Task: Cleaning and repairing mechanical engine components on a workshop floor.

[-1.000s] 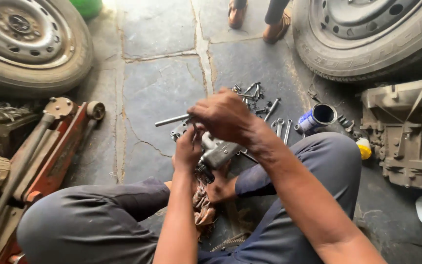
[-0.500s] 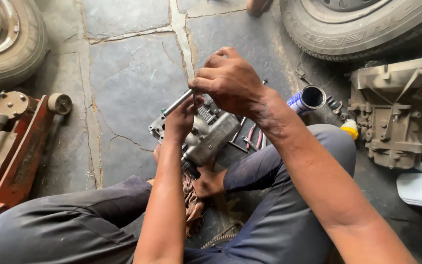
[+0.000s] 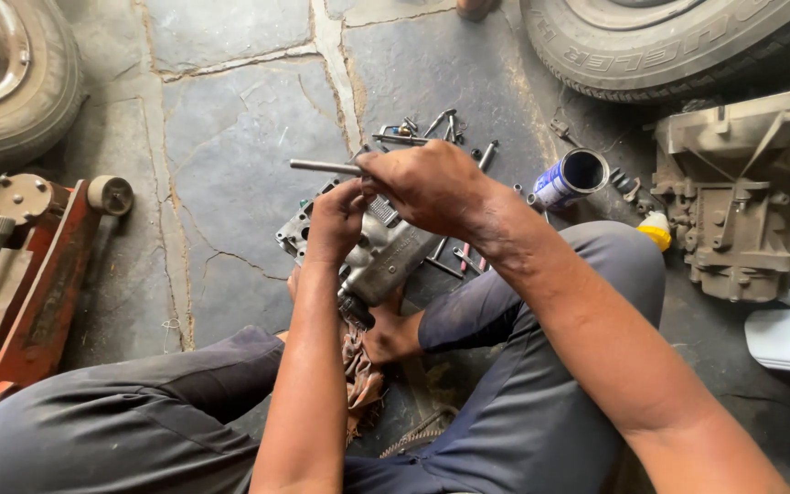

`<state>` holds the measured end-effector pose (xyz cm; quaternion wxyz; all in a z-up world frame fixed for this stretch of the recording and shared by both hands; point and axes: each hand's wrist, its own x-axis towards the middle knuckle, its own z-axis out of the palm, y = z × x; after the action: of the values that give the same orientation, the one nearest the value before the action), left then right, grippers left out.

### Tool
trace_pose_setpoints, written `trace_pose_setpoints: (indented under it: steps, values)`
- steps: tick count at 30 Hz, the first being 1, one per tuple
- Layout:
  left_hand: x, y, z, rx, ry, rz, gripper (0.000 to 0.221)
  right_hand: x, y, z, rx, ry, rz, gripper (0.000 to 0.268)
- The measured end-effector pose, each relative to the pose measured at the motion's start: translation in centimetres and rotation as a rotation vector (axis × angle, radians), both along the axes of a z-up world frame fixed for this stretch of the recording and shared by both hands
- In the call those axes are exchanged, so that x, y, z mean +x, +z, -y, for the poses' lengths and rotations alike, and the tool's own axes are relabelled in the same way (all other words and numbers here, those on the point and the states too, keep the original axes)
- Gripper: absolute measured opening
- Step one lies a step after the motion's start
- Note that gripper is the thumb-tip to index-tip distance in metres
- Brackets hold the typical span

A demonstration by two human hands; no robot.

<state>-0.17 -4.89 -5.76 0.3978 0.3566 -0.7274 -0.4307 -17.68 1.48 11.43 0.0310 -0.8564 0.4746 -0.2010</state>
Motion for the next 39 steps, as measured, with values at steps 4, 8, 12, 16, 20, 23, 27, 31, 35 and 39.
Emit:
trace_pose_setpoints:
  steps: [4, 8, 12, 16, 20, 23, 27, 31, 35, 39]
  values:
    - [1.3, 2.0, -0.4, -0.034, -0.164, -0.247, 0.052, -0.4, 0.2, -0.3, 0.133, 0.063, 0.212, 0.027]
    - [0.0, 10.9, -3.2, 0.211, -0.129, -0.985, 0.062, -1.6, 0.2, 0.9, 0.215, 0.245, 0.342, 0.028]
    - [-1.3, 9.5, -2.7, 0.292, 0.057, -0.915, 0.042, -2.2, 0.2, 3.3, 0.643, 0.342, 0.378, 0.034]
    - [-2.8, 9.9, -2.8, 0.558, 0.140, -1.117, 0.047, -1.2, -0.4, 5.2, 0.886, 0.325, 0.459, 0.042]
    - [-3.9, 10.3, -1.0, 0.657, 0.276, -0.964, 0.036, -0.9, -1.5, 5.8, 1.023, 0.336, 0.599, 0.041]
    - [-3.7, 11.6, -0.2, 0.594, 0.165, -0.811, 0.042, -0.6, -0.3, 6.0, 0.980, 0.306, 0.505, 0.038]
    - [-3.1, 12.7, -0.4, 0.740, 0.126, -0.776, 0.046, -0.1, 0.3, 4.5, 0.902, 0.128, 0.377, 0.032]
    - [-2.7, 12.6, -0.1, 0.754, 0.138, -0.649, 0.053, -0.2, -1.2, 3.8, 0.876, 0.180, 0.590, 0.032]
    - [-2.5, 13.5, -0.4, 0.781, 0.121, -0.643, 0.056, 0.7, 0.3, 2.8, 0.890, 0.165, 0.681, 0.037]
    - [-2.6, 12.8, 0.0, 0.778, 0.134, -0.669, 0.056, 0.6, 0.2, 3.1, 0.871, 0.106, 0.650, 0.039]
